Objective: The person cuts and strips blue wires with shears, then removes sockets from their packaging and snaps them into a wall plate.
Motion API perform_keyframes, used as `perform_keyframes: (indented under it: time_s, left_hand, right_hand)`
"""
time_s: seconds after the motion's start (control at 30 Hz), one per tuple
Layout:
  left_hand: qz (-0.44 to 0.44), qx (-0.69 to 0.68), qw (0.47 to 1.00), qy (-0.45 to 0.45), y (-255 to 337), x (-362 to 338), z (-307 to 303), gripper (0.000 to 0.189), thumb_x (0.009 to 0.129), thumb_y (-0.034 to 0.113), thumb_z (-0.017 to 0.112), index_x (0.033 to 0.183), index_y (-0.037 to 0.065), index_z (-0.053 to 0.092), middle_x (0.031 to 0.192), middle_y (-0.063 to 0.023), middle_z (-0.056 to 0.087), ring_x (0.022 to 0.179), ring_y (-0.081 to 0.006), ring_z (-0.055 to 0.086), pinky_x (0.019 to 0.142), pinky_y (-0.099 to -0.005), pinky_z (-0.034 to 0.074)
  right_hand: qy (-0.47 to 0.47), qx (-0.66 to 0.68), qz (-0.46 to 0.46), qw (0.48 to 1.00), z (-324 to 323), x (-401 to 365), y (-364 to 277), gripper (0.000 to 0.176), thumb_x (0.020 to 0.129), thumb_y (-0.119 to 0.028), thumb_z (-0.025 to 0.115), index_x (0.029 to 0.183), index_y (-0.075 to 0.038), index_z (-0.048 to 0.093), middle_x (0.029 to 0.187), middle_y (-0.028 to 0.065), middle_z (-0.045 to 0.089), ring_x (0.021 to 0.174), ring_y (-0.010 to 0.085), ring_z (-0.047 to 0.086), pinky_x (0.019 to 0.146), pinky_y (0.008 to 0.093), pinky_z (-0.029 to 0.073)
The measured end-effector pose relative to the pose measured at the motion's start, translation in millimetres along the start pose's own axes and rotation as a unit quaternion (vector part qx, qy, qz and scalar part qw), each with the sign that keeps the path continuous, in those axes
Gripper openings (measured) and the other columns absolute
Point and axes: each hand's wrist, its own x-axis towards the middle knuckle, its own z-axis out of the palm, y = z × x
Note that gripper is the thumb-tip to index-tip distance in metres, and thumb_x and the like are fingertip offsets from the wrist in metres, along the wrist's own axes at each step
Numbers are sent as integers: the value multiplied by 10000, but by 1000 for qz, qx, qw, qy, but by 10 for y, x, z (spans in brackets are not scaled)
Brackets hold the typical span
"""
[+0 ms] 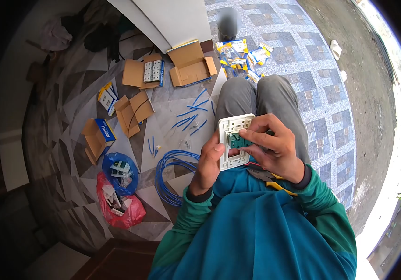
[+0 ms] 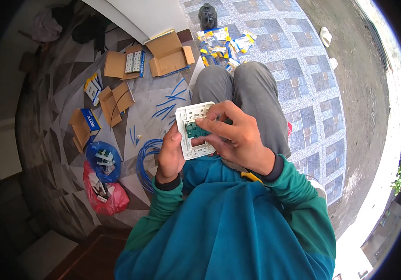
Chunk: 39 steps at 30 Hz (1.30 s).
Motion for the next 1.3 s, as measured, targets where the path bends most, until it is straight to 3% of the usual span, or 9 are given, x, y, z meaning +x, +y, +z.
perform_keyframes:
  time_s: [0.13,0.17,0.23,0.33,0.37,0.47,0.8,1.2,1.3]
  left_hand:
    - [113,156,981,33,-87,-15,-7,473,907,242,602,1258,-34,446,1157,-122,574,1041,-179,584,878,-298,477]
    - [113,99,987,60,-110,-25,15,420,862,137,658,1201,-39,483,1127,-119,592,1024,-169,585,864,-285,479]
    - [121,96,986,63,-82,-76,18,442,867,162,656,1212,-44,472,1110,-114,594,1009,-166,583,859,-288,479]
    - [125,57,988,72,-110,-113,35,510,858,194,672,1240,-55,442,1105,-104,569,995,-162,568,858,-296,471]
    - [149,88,983,65,-114,-110,43,525,850,189,677,1247,-57,435,1132,-107,547,1008,-165,560,866,-298,466]
    - [185,124,974,49,-109,-113,44,540,836,166,680,1250,-66,423,1206,-122,483,1051,-177,541,886,-300,459]
    - [179,113,976,41,-132,-120,102,494,835,136,661,1222,-81,445,1234,-161,480,1009,-187,566,873,-292,465]
    - [209,120,970,32,-163,-198,101,497,854,149,621,1241,-103,436,1249,-237,520,1077,-244,565,925,-353,459]
    - [204,146,966,60,-210,-180,117,492,866,148,607,1243,-114,428,1270,-246,509,1092,-249,563,938,-360,457]
  right_hand:
    - [-27,20,-70,997,69,15,60,464,605,-69,837,1045,-55,690,950,74,558,668,136,552,594,261,484]
    - [-28,23,-69,997,70,9,10,464,605,-69,837,1045,-55,690,950,74,558,668,136,552,594,261,484]
    - [50,170,120,977,52,0,-139,572,586,-192,883,1091,-37,664,994,79,557,704,120,538,623,256,479]
    - [16,186,203,961,35,-22,-117,672,567,-294,900,1123,-22,640,968,62,566,729,112,532,656,261,476]
    - [-60,185,144,970,23,-32,-38,612,602,-287,885,1097,-16,649,902,41,574,733,109,523,668,262,455]
    - [-90,255,188,944,3,-60,-49,554,627,-270,877,1067,-13,660,837,17,572,729,103,514,658,258,425]
    - [-80,311,259,911,-10,-78,-29,416,641,-188,871,961,4,687,798,10,576,738,91,516,654,255,409]
    - [-95,238,179,950,-76,-63,-161,352,747,-173,790,1025,1,663,785,39,567,696,124,492,649,269,411]
    - [-76,242,212,944,-13,-107,-98,347,753,-153,780,1042,-2,661,782,38,561,709,125,501,653,277,416]
